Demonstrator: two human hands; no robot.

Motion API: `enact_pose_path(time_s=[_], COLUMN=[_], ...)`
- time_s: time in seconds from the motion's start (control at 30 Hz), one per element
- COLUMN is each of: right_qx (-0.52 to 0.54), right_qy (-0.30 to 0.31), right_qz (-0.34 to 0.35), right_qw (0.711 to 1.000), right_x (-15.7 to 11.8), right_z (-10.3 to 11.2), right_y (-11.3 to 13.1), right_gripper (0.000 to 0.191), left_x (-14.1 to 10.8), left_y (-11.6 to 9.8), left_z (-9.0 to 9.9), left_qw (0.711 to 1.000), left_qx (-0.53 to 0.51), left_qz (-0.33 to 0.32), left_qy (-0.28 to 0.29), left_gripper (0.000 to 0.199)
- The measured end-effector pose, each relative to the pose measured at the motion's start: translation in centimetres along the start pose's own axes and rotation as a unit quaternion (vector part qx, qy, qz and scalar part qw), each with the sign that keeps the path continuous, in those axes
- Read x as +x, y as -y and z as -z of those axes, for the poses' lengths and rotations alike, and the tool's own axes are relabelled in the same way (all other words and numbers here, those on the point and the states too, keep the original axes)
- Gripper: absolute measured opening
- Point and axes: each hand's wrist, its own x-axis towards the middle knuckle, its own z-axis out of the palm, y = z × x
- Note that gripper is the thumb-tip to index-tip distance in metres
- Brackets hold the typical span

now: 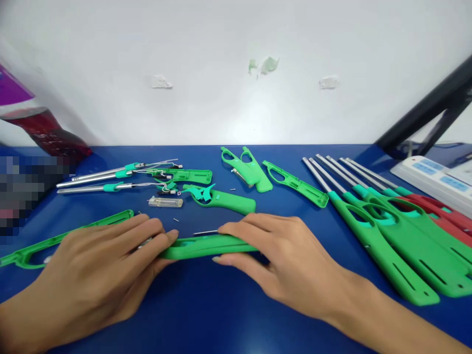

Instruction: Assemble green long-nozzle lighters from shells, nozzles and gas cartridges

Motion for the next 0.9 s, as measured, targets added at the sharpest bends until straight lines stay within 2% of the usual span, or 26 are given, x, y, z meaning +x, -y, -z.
enact_pose_path(time_s=[0.1, 0.4, 0.53, 0.7, 0.8, 0.9], right_qx=[0.047, 0.066, 0.098, 0.145, 0.152, 0.138], right_qy=[0.001, -0.008, 0.004, 0.078, 0.062, 0.02], right_qz=[-0.006, 0.022, -0.037, -0.12, -0.124, -0.096], right_qw=[0.999, 0.998, 0.995, 0.979, 0.979, 0.986], right_x=[0.19, 0.08, 0.24, 0.71, 0.75, 0.63], right_z=[0.28, 0.61, 0.73, 1.02, 1.1, 0.93], right_y=[-0.23, -0.19, 0.07, 0.47, 0.52, 0.56], right_gripper=[0.022, 0.025, 0.023, 0.024, 0.022, 0.027], left_x=[0.19, 0.08, 0.0, -0.21, -0.37, -0.46], left_y=[0.12, 0.04, 0.07, 0.0, 0.07, 0.33], left_z=[-0.02, 0.22, 0.11, 0.06, 0.1, 0.1], left_qw=[1.0, 1.0, 1.0, 0.999, 0.998, 0.999], left_qx=[0.012, -0.004, 0.011, 0.03, 0.041, 0.037], left_qz=[0.002, 0.002, 0.001, -0.008, -0.002, 0.005], left_qy=[-0.01, -0.027, -0.022, -0.033, -0.043, -0.037], left_gripper=[0.024, 0.021, 0.021, 0.015, 0.011, 0.011])
